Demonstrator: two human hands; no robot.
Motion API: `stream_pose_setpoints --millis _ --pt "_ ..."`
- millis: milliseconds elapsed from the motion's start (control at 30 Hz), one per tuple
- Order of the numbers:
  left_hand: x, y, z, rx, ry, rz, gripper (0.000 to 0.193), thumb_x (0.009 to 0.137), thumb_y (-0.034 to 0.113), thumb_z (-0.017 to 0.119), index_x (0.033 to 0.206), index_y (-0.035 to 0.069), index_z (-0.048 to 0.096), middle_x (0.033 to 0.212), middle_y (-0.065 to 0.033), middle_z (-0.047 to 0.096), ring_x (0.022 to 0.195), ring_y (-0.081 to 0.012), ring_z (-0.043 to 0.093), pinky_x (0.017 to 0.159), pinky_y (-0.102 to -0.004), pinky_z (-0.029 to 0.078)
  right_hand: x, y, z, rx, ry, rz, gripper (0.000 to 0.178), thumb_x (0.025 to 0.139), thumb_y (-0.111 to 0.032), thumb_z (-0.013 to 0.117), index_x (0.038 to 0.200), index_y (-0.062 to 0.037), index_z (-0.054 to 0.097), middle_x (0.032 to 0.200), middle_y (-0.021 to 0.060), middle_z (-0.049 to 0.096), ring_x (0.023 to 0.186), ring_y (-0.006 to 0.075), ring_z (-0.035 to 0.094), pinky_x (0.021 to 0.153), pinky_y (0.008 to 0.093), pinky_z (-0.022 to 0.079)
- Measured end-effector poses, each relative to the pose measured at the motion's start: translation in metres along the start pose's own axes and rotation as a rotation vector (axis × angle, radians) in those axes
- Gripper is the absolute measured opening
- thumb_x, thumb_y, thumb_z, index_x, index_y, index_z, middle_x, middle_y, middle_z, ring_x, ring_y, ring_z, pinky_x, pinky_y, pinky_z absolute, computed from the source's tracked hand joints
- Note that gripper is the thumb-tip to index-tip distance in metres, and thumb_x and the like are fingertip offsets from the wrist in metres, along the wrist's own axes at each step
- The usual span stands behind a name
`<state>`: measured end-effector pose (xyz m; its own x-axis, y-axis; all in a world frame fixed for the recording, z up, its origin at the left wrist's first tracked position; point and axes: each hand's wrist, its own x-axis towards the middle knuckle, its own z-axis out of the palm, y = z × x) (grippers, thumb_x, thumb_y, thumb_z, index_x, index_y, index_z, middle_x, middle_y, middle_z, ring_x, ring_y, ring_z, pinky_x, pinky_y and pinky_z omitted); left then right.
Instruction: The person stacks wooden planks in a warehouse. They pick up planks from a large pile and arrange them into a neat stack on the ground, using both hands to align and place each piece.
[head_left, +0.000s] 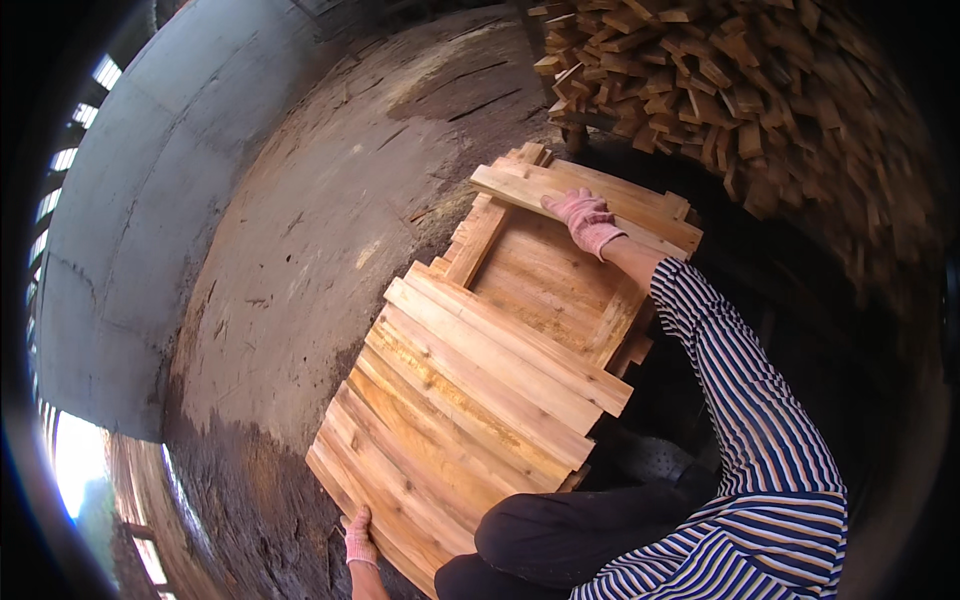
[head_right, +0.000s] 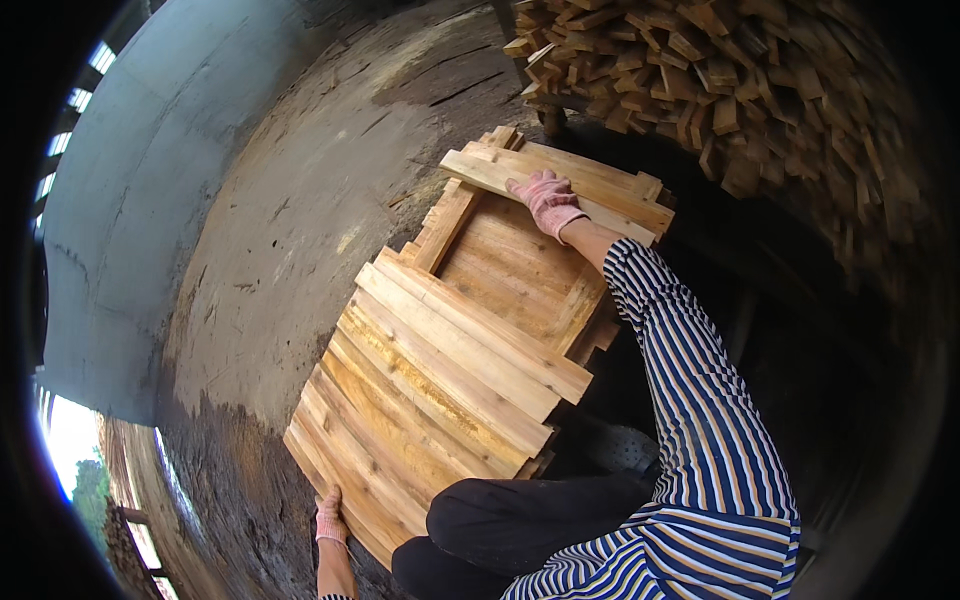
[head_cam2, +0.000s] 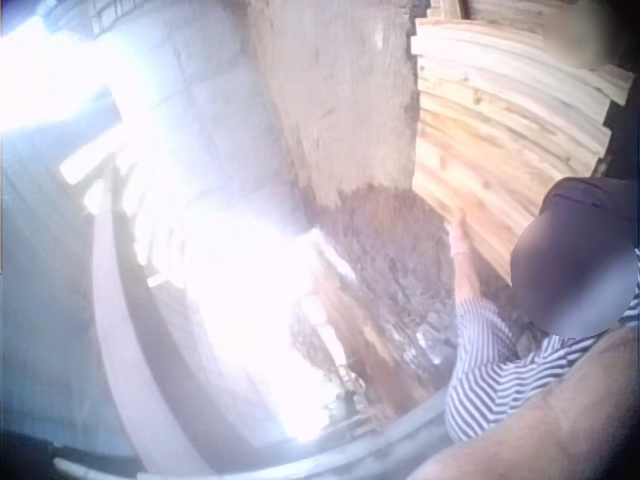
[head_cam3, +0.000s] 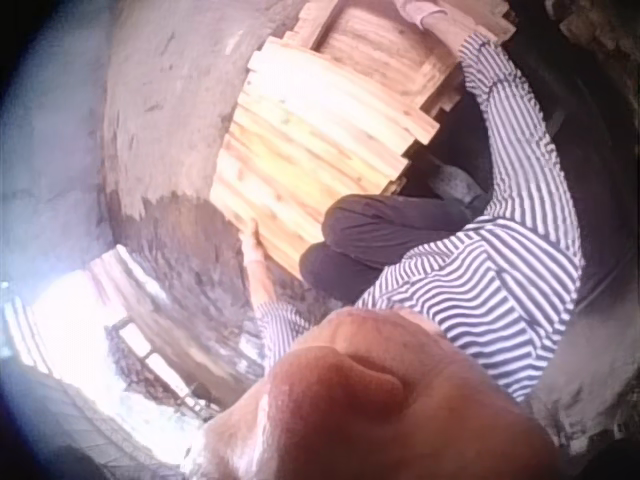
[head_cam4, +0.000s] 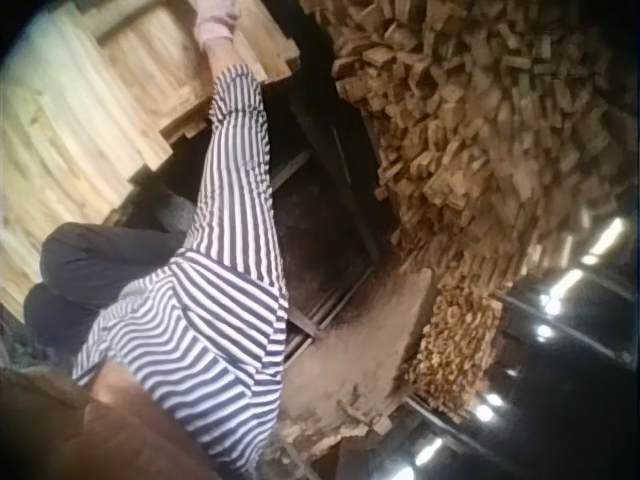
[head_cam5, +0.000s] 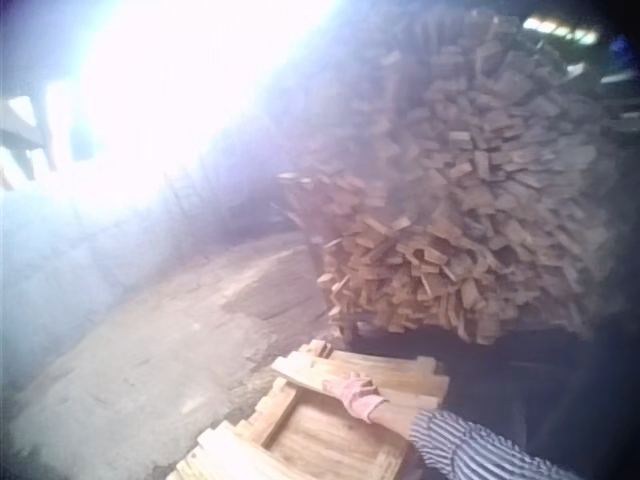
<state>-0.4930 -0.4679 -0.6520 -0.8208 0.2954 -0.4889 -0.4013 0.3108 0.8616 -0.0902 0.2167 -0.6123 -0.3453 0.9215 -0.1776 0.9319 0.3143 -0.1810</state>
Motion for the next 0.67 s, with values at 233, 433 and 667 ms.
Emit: stream_pose_setpoints --millis 233,433,667 --pt "-0.032 0.012 -0.002 -0.037 0.009 -0.078 0.086 0.08 0.017 0.087 0.148 0.006 0.036 0.126 -0.0123 0.064 0.11 -0.0287 0.064 0.098 -0.044 0.054 -0.045 -0.065 0.011 0.287 -0.069 0.152 0.055 0.098 -0.056 0.044 0.144 -0.027 0.05 0.147 0.0168 0.048 0.135 0.0387 0.047 0.11 0.0494 0.04" --pt "-0.021 -0.002 -0.041 -0.07 0.035 -0.091 0.095 0.077 0.015 0.088 0.152 0.011 0.031 0.128 -0.0127 0.063 0.113 -0.0281 0.063 0.1 -0.0466 0.052 -0.08 -0.074 0.001 -0.07 0.029 -0.286 0.06 0.086 -0.037 0.074 0.141 -0.0302 0.05 0.132 0.0197 0.055 0.126 0.0399 0.052 0.101 0.0498 0.046" --pt "-0.014 -0.004 -0.026 -0.044 0.036 -0.014 0.107 0.076 0.016 0.089 0.158 0.01 0.022 0.139 -0.0133 0.057 0.121 -0.0295 0.058 0.106 -0.0446 0.047 -0.021 -0.013 0.022 0.04 -0.115 -0.259 0.093 0.088 -0.033 0.077 0.16 -0.0406 0.019 0.144 0.0193 0.05 0.133 0.0438 0.05 0.107 0.0593 0.044"
